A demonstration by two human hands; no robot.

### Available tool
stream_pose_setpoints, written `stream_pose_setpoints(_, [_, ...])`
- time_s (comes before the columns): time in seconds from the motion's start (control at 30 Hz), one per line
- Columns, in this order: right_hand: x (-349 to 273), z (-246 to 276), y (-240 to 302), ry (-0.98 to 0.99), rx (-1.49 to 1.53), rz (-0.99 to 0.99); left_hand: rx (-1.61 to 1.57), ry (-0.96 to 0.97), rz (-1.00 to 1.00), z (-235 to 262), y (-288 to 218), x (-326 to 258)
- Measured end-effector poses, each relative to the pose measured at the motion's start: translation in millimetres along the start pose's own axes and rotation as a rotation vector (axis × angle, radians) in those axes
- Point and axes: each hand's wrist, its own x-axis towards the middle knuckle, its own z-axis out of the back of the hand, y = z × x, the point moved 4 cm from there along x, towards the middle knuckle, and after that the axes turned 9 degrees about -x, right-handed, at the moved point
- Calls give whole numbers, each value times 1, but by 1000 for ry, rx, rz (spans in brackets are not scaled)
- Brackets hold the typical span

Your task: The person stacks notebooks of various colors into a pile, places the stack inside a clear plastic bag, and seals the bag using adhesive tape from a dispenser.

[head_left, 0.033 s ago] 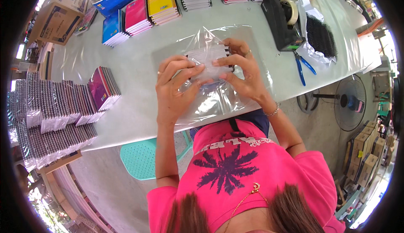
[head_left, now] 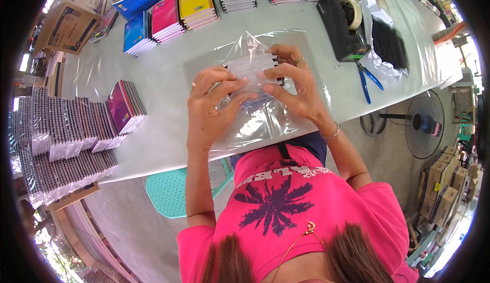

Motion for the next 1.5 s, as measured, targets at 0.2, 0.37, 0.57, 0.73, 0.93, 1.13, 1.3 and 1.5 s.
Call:
stream_pose_setpoints(0.2, [22,2,-9,82,147,-84,-36,133,167,6,-2,15])
stream_pose_setpoints(0.37, [29,-3,-16,43,433,-211,-462,-45,384,-3,15,18])
stream_pose_setpoints(0.57, [32,-3,-25,193,462,-320,-1024,79,812,-25,36,10])
stream_pose_setpoints(0.73, [24,9,-2,211,18,42,-956,64,714,-24,35,10])
stream_pose_setpoints(0.93, [14,10,10,117,-114,-19,-727,363,430,-8,32,15])
stream_pose_setpoints(1.13, [-2,4,7,-5,-118,9,-54,219,-78,-2,2,9])
stream_pose_setpoints(1.3, [-7,70,-9,-422,-585,-108,-191,95,-12,-10,12,-6])
stream_pose_setpoints(1.5, [-31,198,-113,-522,-470,-654,-200,-13,-77,-16,8,-7])
